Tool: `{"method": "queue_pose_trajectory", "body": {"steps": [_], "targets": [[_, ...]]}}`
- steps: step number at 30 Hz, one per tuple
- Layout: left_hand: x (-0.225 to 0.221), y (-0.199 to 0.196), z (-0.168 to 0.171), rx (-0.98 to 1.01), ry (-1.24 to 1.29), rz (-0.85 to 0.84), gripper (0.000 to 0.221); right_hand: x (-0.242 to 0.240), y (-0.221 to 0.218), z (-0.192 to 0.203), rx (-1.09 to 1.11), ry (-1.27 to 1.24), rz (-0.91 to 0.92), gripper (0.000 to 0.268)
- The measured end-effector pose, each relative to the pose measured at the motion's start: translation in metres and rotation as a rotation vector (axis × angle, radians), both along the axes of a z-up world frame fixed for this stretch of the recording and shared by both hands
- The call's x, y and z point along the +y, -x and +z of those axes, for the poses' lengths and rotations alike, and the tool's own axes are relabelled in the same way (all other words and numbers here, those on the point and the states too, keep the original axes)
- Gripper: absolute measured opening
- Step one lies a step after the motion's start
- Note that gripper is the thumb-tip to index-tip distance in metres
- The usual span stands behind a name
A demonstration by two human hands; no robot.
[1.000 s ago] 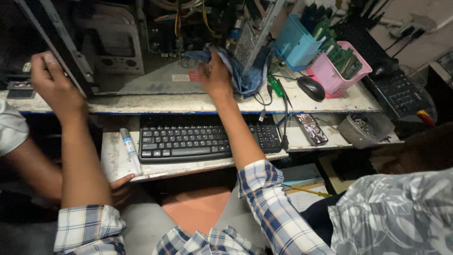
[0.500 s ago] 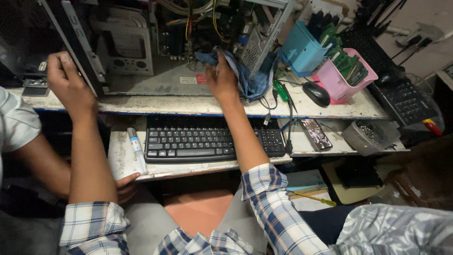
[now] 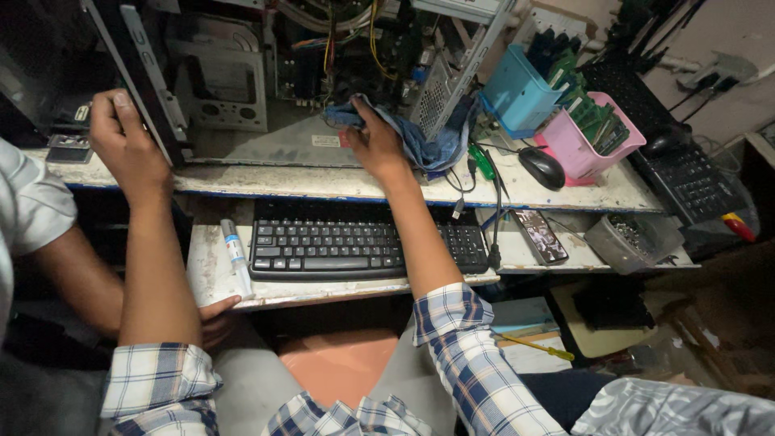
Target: The person cleans the interior of an open desktop computer case using a cloth. They wipe the bottom panel and various internal components while another person assists by holding the case steady.
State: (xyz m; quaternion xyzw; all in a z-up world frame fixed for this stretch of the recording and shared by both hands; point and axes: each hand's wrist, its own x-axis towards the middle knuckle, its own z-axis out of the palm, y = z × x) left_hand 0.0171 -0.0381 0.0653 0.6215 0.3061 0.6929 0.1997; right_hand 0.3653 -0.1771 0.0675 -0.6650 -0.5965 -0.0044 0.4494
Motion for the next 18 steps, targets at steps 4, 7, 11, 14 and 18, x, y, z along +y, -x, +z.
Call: {"method": "queue_pose_trajectory", "body": {"steps": [4,7,11,14,18], "targets": [[0.001,0.000,0.001,-0.010,0.026,-0.003,0.033,0.003,-0.002,-0.005,0.061,0.070,0.075,0.066],[0.000,0.000,0.001,-0.010,0.014,-0.012,0.033,0.005,-0.002,-0.009,0.175,0.085,0.133,0.064],[-0.001,0.000,0.001,-0.012,-0.009,-0.019,0.033,0.004,-0.002,-0.007,-0.028,-0.135,0.213,0.066],[-0.001,-0.001,0.003,-0.002,-0.009,0.000,0.033,0.000,0.002,0.002,-0.175,-0.085,0.064,0.067],[-0.002,-0.001,0.005,-0.022,0.038,-0.003,0.037,0.000,0.010,0.016,-0.032,0.154,-0.122,0.064]]}}
